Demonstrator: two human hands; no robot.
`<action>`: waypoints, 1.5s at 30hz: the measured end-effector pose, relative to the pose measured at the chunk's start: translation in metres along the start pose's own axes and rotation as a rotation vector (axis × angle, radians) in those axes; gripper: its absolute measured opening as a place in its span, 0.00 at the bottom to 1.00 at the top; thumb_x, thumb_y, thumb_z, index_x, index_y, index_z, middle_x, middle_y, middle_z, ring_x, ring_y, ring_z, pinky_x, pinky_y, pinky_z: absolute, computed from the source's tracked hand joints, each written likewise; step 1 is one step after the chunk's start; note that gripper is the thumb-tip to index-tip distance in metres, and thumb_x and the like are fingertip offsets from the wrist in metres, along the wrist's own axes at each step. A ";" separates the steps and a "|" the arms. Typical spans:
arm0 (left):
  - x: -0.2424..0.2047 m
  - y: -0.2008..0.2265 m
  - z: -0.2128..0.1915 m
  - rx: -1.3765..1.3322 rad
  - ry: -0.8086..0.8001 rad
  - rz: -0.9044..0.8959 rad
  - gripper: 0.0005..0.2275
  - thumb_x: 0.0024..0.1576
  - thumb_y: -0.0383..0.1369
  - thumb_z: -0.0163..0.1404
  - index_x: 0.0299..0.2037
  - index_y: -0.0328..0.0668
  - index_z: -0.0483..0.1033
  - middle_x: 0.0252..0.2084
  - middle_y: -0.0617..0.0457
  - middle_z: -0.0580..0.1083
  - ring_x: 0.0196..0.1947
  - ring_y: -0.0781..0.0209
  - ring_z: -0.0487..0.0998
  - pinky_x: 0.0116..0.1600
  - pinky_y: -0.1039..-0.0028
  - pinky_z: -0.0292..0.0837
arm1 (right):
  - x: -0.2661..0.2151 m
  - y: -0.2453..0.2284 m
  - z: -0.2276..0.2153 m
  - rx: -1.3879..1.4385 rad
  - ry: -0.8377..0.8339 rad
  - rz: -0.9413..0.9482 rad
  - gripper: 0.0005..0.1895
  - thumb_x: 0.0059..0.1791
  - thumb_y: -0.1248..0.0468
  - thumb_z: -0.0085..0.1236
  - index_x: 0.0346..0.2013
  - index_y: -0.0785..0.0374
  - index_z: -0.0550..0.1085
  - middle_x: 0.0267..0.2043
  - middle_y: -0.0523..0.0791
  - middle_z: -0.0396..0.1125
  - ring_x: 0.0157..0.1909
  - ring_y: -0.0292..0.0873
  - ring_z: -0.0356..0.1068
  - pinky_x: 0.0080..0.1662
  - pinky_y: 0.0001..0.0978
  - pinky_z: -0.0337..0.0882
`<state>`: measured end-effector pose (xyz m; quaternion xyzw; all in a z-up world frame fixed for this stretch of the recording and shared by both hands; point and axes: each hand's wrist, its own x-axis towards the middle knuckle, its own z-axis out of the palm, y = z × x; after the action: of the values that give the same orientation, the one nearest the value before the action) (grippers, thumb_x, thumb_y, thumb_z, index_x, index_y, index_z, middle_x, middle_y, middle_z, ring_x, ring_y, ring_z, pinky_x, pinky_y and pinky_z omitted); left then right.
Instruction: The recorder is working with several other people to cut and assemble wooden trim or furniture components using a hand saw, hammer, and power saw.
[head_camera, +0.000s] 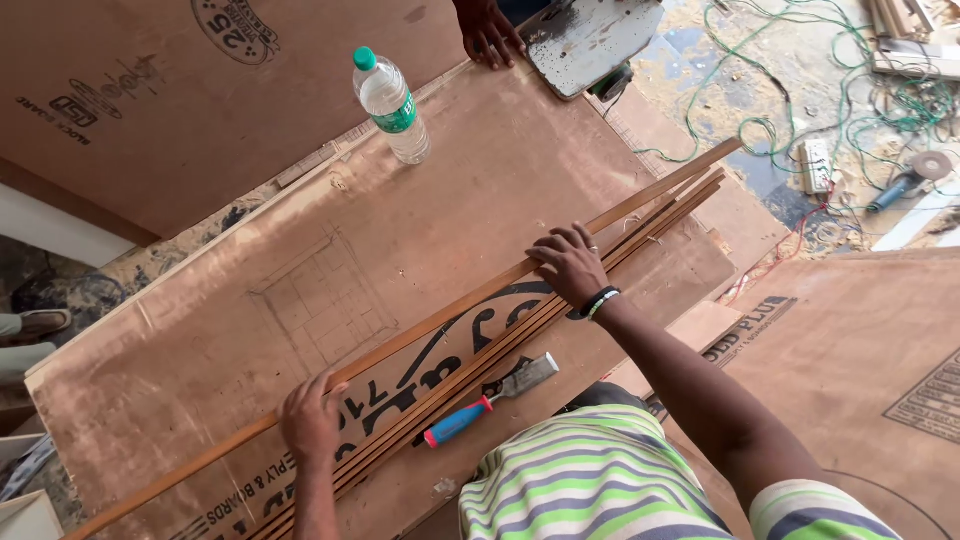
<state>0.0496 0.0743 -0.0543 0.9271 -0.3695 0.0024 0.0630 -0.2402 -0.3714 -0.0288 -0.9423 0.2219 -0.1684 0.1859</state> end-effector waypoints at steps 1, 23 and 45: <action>-0.006 -0.019 0.008 0.002 0.024 -0.010 0.20 0.57 0.53 0.51 0.55 0.56 0.79 0.52 0.58 0.80 0.53 0.59 0.79 0.69 0.55 0.62 | -0.001 -0.003 -0.002 -0.054 0.006 0.049 0.19 0.46 0.55 0.66 0.52 0.46 0.80 0.56 0.38 0.73 0.68 0.46 0.61 0.72 0.51 0.43; -0.017 0.123 0.059 0.059 -0.163 -0.467 0.39 0.55 0.64 0.44 0.74 0.54 0.58 0.78 0.39 0.50 0.78 0.37 0.48 0.74 0.37 0.43 | 0.233 0.190 -0.052 -0.006 -0.165 0.488 0.22 0.54 0.60 0.48 0.64 0.48 0.71 0.59 0.54 0.66 0.62 0.61 0.62 0.64 0.50 0.61; 0.004 0.198 0.064 -0.005 -0.211 -0.615 0.59 0.38 0.67 0.55 0.75 0.37 0.44 0.78 0.30 0.38 0.79 0.39 0.34 0.75 0.40 0.41 | 0.349 0.431 -0.019 -0.129 -0.155 0.332 0.28 0.50 0.70 0.42 0.62 0.44 0.73 0.62 0.65 0.62 0.49 0.60 0.73 0.49 0.52 0.73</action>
<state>-0.0859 -0.0781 -0.0952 0.9903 -0.0767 -0.1137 0.0244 -0.1057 -0.9031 -0.1137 -0.9127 0.3698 -0.0477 0.1670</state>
